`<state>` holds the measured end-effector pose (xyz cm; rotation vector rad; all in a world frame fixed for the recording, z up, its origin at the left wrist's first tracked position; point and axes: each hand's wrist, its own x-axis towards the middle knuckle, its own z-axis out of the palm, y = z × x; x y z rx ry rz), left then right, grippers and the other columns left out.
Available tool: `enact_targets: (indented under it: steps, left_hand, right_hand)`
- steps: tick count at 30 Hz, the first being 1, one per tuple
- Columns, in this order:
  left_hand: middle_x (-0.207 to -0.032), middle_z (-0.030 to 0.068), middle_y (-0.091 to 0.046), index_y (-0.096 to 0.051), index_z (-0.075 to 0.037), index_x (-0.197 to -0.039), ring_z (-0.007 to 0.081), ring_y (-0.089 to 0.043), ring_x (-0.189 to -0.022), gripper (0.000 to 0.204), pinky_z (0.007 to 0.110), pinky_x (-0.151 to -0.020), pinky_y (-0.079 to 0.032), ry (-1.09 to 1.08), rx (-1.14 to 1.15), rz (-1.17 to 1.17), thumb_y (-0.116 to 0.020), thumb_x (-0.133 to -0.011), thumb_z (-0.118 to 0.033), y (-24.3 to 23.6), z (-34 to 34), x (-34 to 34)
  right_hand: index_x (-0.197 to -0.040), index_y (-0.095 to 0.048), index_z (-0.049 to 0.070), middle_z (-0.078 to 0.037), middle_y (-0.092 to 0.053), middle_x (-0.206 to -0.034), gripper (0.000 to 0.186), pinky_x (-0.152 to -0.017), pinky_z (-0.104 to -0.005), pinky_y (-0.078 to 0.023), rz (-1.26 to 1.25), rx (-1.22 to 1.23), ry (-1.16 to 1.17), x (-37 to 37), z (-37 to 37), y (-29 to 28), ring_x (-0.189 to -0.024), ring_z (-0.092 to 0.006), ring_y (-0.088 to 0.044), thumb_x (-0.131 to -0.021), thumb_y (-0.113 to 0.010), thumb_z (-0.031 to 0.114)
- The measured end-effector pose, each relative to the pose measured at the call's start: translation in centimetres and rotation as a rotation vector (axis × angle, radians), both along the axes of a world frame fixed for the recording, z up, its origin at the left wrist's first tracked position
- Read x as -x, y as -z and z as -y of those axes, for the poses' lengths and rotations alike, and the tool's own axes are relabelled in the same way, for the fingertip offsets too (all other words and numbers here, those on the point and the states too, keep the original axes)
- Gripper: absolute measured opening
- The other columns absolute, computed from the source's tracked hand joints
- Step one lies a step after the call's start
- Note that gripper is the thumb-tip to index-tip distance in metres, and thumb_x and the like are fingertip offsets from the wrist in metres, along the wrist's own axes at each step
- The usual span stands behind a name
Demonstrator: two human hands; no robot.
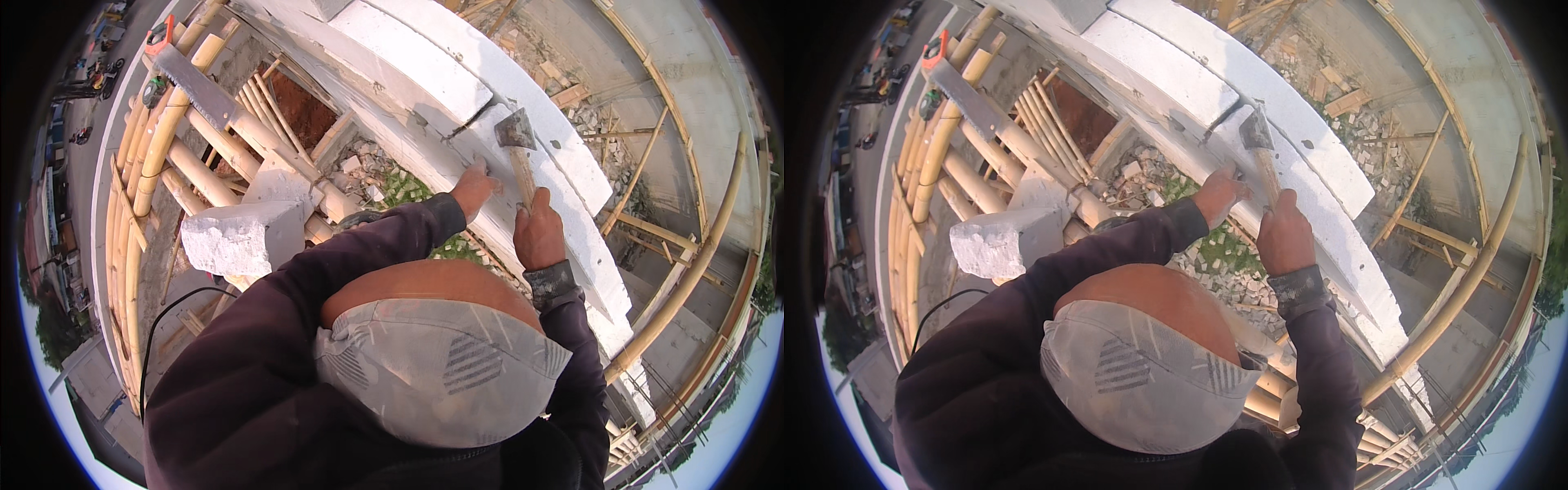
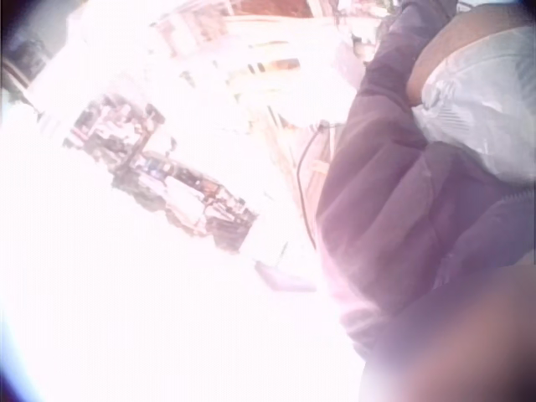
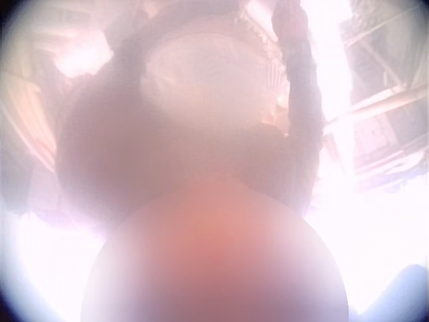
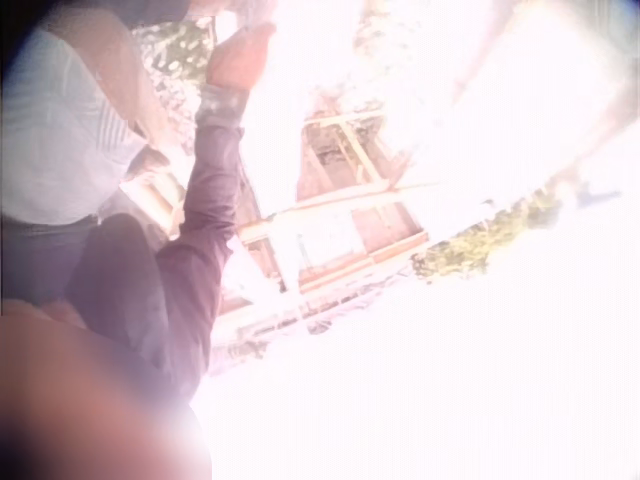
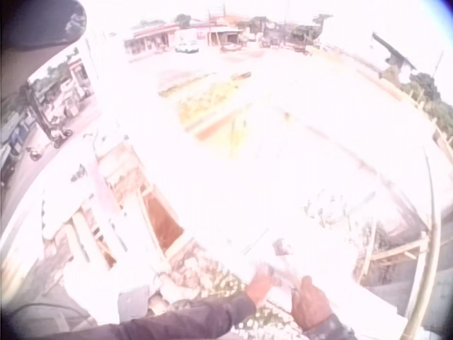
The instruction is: The person applies mortar to white blocks and places them on a bamboo scaffold to build a wall. They use a trowel to spread mortar, position blocks, and tap them into alignment, repeating the process along the scaffold.
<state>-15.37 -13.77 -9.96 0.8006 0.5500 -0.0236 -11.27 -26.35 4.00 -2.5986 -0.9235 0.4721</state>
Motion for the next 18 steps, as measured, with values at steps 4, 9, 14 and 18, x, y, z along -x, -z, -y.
enact_targets:
  steps: [4, 9, 14, 18]
  left_hand:
    - [-0.123, 0.0152, -0.045, -0.034, 0.006, -0.135, 0.0218, -0.046, -0.115, 0.059, 0.029, -0.090, -0.045, -0.010, 0.002, -0.004, -0.053, -0.080, 0.006, -0.5, 0.4, 0.3]
    - [-0.130, 0.0114, -0.040, -0.029, 0.001, -0.140, 0.0227, -0.041, -0.120, 0.066, 0.037, -0.102, -0.036, -0.087, 0.066, -0.067, -0.058, -0.080, 0.002, -1.4, 1.1, 0.2]
    - [-0.136, 0.0097, -0.040, -0.032, -0.006, -0.140, 0.0226, -0.038, -0.129, 0.066, 0.043, -0.110, -0.028, -0.050, 0.167, -0.010, -0.061, -0.081, -0.002, -2.4, 0.8, 0.6]
    - [-0.136, 0.0108, -0.042, -0.035, -0.008, -0.139, 0.0237, -0.036, -0.132, 0.066, 0.046, -0.111, -0.027, 0.042, 0.133, -0.009, -0.070, -0.085, -0.019, -3.2, -0.4, 0.8]
  right_hand:
    - [-0.106, -0.040, -0.002, -0.031, -0.059, -0.073, 0.026, -0.063, -0.0591, -0.045, -0.009, -0.097, 0.032, 0.1, 1.0, -0.2, -0.072, -0.0522, -0.059, -0.090, -0.058, 0.008]
    - [-0.109, -0.042, -0.002, -0.032, -0.059, -0.074, 0.028, -0.062, -0.0582, -0.044, 0.019, -0.167, 0.089, -0.1, 1.6, -1.7, -0.073, -0.0527, -0.059, -0.090, -0.059, 0.008]
    - [-0.110, -0.043, -0.002, -0.031, -0.059, -0.076, 0.027, -0.062, -0.0565, -0.044, 0.021, -0.194, 0.113, 0.4, 2.3, -1.8, -0.073, -0.0522, -0.059, -0.090, -0.059, 0.007]
    - [-0.112, -0.043, -0.002, -0.031, -0.059, -0.076, 0.028, -0.062, -0.0548, -0.045, -0.084, -0.180, 0.109, -0.3, 4.7, -3.0, -0.073, -0.0518, -0.059, -0.089, -0.059, 0.005]
